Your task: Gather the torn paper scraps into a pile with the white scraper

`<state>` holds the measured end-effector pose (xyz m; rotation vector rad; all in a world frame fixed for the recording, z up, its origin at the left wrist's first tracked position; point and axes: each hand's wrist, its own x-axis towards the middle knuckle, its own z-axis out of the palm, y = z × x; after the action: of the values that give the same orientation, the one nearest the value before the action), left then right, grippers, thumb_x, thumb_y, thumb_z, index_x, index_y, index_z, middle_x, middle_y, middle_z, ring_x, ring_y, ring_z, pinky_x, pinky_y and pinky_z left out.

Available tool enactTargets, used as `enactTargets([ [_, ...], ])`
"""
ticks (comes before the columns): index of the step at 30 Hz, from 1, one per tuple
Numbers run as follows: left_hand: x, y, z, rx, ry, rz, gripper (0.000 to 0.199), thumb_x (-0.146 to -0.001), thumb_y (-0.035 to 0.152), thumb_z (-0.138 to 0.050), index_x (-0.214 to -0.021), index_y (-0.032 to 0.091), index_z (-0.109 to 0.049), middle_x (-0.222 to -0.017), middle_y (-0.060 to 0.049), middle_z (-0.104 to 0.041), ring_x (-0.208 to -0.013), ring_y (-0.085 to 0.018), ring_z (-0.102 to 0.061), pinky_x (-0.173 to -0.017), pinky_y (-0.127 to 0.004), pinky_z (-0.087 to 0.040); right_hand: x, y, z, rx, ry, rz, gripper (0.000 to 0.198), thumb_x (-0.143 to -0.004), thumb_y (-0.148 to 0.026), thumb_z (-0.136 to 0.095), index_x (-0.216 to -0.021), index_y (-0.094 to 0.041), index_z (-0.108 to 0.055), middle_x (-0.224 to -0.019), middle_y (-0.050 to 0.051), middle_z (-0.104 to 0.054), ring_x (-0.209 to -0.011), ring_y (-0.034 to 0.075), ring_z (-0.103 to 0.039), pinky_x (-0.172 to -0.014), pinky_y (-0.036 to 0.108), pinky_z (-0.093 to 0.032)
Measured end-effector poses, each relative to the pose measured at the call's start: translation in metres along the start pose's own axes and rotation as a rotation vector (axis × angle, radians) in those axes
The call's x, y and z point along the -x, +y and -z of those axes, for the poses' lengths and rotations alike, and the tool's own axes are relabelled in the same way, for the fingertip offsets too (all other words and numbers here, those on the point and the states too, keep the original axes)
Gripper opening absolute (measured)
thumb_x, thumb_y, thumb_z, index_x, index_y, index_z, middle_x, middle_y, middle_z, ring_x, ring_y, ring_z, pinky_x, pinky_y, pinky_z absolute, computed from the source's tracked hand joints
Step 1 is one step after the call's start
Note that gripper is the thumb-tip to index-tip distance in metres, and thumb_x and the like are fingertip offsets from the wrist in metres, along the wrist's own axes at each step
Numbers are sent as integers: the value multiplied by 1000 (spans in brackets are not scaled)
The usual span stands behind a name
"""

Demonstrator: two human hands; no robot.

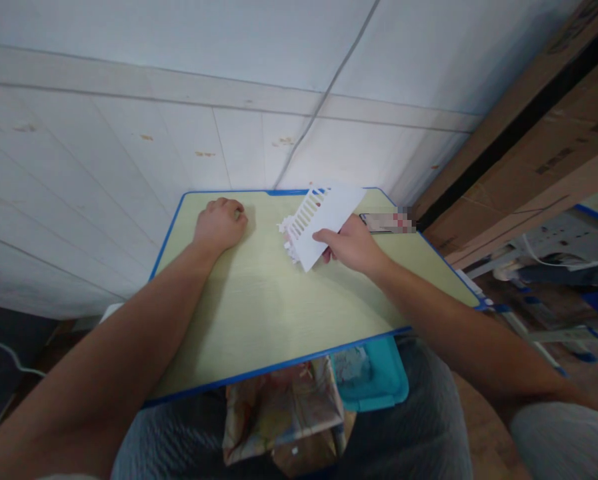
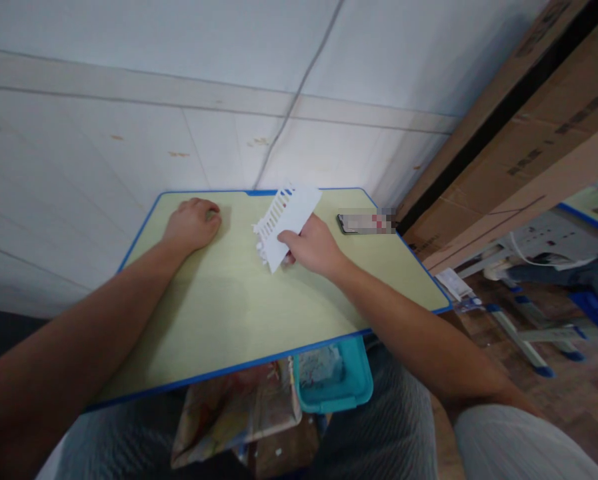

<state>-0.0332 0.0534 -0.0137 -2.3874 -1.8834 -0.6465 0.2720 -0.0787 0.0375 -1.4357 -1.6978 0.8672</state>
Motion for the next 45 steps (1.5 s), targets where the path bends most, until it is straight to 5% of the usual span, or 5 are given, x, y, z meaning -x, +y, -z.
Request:
enactTargets([
  [6,6,13,4,-89,-4,42,50,-111,33,-51,-147,14,-79,-154,-27,-76,-148,-47,-66,-123,-62,-55,-34,-5,30,520,203,-44,58,-101,-21,-63,-156,-3,-65,-133,31,-87,-128,51,-84,-115,65,-66],
  [13,8,19,10,-156,-37,57,53,-112,34,-48,-149,10,-78,-157,-28,-75,-149,-47,-66,-123,-61,-55,-37,-19,-4,714,51,16,65,-109,-24,-55,-171,-3,-53,-147,32,-83,-133,48,-83,-114,56,-66],
  [31,9,21,8,-121,-37,95,50,-114,34,-54,-152,10,-78,-158,-26,-75,-152,-44,-65,-126,-57,-56,-66,-32,-23,810,-42,172,43,-113,-22,-53,-144,-11,-81,-143,27,-86,-134,43,-83,-113,48,-63],
  [40,10,24,13,-114,-39,108,50,-113,34,-54,-150,11,-79,-157,-26,-76,-152,-44,-66,-126,-56,-56,-44,-37,-42,494,10,148,28,-103,-17,-61,-114,-15,-87,-116,19,-93,-110,36,-89,-97,39,-66],
  [45,9,22,10,-115,-46,84,53,-113,32,-53,-152,8,-78,-157,-27,-76,-150,-44,-67,-126,-58,-57,-48,-21,-20,296,107,68,24,-104,-21,-60,-90,-18,-78,-79,11,-85,-77,28,-86,-75,34,-66],
])
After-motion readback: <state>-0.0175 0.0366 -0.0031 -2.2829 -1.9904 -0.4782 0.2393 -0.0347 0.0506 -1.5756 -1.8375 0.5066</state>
